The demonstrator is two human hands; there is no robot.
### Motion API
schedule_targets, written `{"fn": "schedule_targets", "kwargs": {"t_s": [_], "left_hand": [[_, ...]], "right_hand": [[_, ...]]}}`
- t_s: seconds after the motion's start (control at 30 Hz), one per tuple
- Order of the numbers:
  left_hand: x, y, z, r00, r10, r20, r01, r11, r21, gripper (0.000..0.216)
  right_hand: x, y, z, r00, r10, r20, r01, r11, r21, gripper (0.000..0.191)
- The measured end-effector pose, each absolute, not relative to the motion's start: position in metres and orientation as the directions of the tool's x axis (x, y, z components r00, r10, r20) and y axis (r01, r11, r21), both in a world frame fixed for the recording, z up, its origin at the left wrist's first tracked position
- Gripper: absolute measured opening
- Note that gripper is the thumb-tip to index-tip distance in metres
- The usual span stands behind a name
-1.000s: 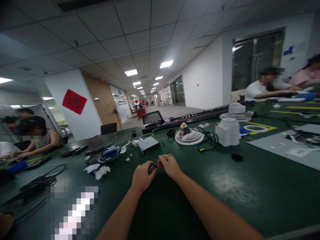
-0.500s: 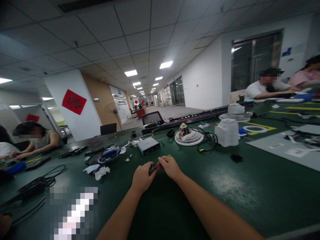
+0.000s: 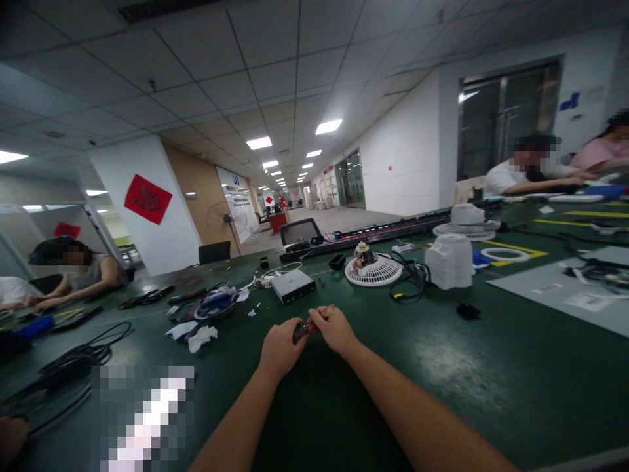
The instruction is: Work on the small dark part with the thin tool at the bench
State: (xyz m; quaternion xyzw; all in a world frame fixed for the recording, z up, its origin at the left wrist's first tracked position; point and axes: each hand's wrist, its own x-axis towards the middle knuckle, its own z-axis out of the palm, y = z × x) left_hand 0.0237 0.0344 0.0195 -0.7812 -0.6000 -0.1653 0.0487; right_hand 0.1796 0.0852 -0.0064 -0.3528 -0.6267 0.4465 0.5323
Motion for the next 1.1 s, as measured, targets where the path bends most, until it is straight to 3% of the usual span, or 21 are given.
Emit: {"fn": "schedule_targets", "kwargs": {"t_s": [0.5, 0.67, 0.83, 1.1], "left_hand": [[0.019, 0.039, 0.013, 0.184, 0.915, 0.360, 0.941, -0.271, 0.206, 0.026], [0.018, 0.040, 0.012, 0.178, 0.912, 0.370, 0.931, -0.278, 0.236, 0.025], [0.017, 0.041, 0.011, 0.186, 0.912, 0.365, 0.932, -0.281, 0.228, 0.025], [0.014, 0.043, 0.009, 0.227, 0.896, 0.381, 0.931, -0.314, 0.186, 0.022]], "right_hand": [[0.178, 0.081, -0.002, -0.148, 0.944, 0.296, -0.350, 0.230, -0.908, 0.054], [0.179, 0.079, -0.002, -0.109, 0.959, 0.262, -0.330, 0.213, -0.919, 0.057], [0.180, 0.077, -0.001, -0.206, 0.950, 0.236, -0.303, 0.168, -0.938, 0.054], [0.179, 0.082, -0.004, -0.206, 0.922, 0.328, -0.133, 0.306, -0.943, 0.046]]}}
